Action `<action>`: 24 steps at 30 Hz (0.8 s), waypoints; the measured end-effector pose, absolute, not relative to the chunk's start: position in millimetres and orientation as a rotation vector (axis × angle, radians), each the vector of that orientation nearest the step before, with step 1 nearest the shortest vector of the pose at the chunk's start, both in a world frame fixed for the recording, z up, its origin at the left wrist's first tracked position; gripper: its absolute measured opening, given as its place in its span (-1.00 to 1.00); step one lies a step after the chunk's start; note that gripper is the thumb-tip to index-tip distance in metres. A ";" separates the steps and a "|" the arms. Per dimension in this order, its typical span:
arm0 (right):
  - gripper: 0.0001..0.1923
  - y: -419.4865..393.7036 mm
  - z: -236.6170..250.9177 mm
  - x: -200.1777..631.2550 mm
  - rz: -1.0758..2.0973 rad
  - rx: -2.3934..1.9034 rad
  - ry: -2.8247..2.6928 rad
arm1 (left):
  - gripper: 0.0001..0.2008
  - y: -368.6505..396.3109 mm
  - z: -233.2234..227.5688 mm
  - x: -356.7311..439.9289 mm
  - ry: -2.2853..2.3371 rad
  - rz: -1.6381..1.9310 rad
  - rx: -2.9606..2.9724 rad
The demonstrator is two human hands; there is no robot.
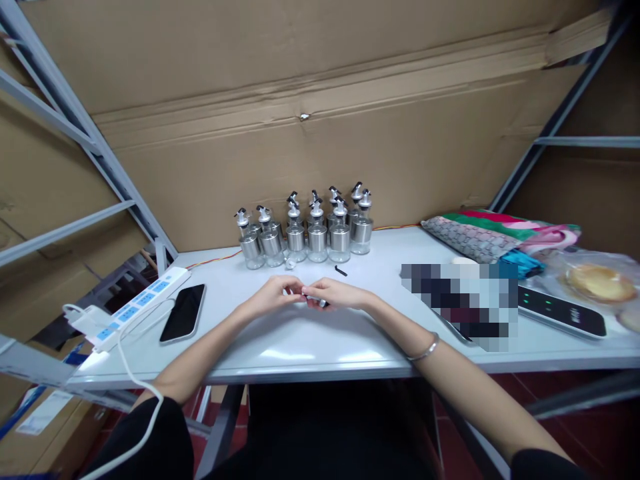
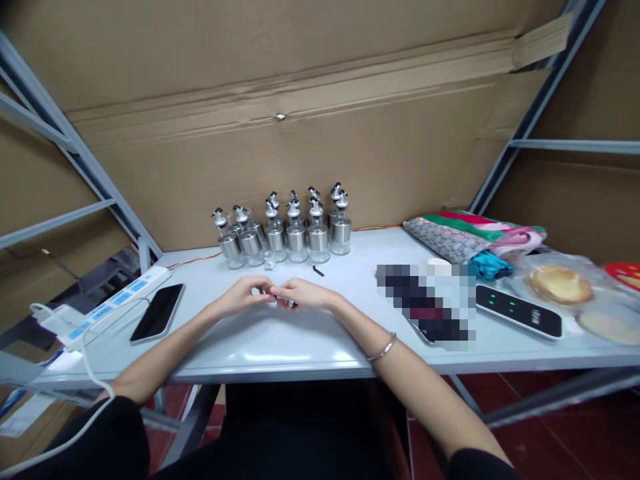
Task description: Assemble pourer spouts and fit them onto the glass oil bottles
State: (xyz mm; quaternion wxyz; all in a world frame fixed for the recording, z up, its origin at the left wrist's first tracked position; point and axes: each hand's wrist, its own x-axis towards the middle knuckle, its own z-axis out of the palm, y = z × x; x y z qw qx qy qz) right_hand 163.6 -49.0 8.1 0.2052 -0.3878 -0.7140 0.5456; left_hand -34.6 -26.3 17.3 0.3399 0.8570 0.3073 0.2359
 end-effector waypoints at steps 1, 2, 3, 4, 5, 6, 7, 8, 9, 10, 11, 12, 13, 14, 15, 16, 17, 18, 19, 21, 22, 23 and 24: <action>-0.48 -49.4 7.3 162.9 1.497 -1.085 -2.000 | -0.79 -25.8 16.7 -34.4 0.802 0.638 2.259; -0.55 -49.7 6.3 162.4 1.461 -1.095 -2.017 | -0.79 -25.3 16.0 -34.3 0.802 0.652 2.280; -0.63 -49.9 5.1 162.3 1.405 -1.110 -2.042 | -0.80 -24.8 15.2 -34.4 0.806 0.662 2.291; -0.68 -49.6 3.6 162.4 1.325 -1.128 -2.073 | -0.80 -24.2 14.4 -34.7 0.814 0.669 2.297; -0.70 -48.8 1.8 162.7 1.223 -1.142 -2.107 | -0.81 -23.8 13.6 -35.0 0.825 0.678 2.301; -0.70 -47.4 -0.1 163.0 1.104 -1.148 -2.136 | -0.81 -23.5 12.9 -35.3 0.836 0.686 2.304; -0.72 -45.4 -2.2 163.3 0.980 -1.142 -2.157 | -0.82 -23.2 12.1 -35.5 0.847 0.698 2.304; -0.76 -42.9 -4.2 163.4 0.857 -1.121 -2.163 | -0.82 -23.0 11.3 -35.6 0.860 0.720 2.301; -0.80 -40.2 -6.0 163.4 0.747 -1.091 -2.156 | -0.82 -22.6 10.4 -35.6 0.873 0.746 2.291; -0.84 -37.4 -7.4 163.4 0.660 -1.059 -2.142 | -0.83 -22.2 9.5 -35.6 0.885 0.773 2.275; -0.87 -35.0 -8.4 163.2 0.594 -1.028 -2.125 | -0.83 -21.5 8.6 -35.6 0.896 0.801 2.250; -0.89 -33.0 -8.7 162.9 0.551 -1.001 -2.117 | -0.83 -20.6 7.9 -35.7 0.902 0.826 2.217; -0.89 -31.6 -8.2 162.5 0.526 -0.981 -2.119 | -0.83 -19.4 7.4 -35.9 0.904 0.842 2.176; -0.88 -30.8 -6.8 161.9 0.516 -0.967 -2.130 | -0.81 -18.0 7.5 -36.2 0.901 0.845 2.125; -0.87 -30.3 -4.5 161.1 0.517 -0.958 -2.148 | -0.79 -16.4 8.2 -36.6 0.893 0.837 2.067; -0.86 -30.0 -1.4 159.8 0.529 -0.953 -2.168 | -0.77 -14.6 9.6 -36.8 0.882 0.831 2.006; -0.84 -29.7 2.5 158.2 0.547 -0.954 -2.178 | -0.76 -12.8 11.7 -36.9 0.869 0.831 1.946; -0.82 -29.0 6.9 156.1 0.561 -0.963 -2.172 | -0.74 -10.8 14.3 -36.7 0.856 0.841 1.891; -0.79 -27.8 11.3 153.8 0.560 -0.983 -2.149 | -0.72 -8.8 17.3 -36.3 0.844 0.865 1.839; -0.75 -23.5 18.5 149.1 0.516 -1.040 -2.082 | -0.69 -4.9 23.4 -34.7 0.826 0.936 1.736; -0.74 -20.5 20.5 147.0 0.483 -1.070 -2.050 | -0.67 -2.9 26.1 -33.6 0.827 0.966 1.689; -0.74 -17.2 21.1 145.4 0.452 -1.095 -2.028 | -0.64 -1.1 28.3 -32.4 0.832 0.989 1.647; -0.75 -13.9 20.1 144.4 0.427 -1.110 -2.015 | -0.62 0.6 29.9 -31.0 0.840 1.007 1.610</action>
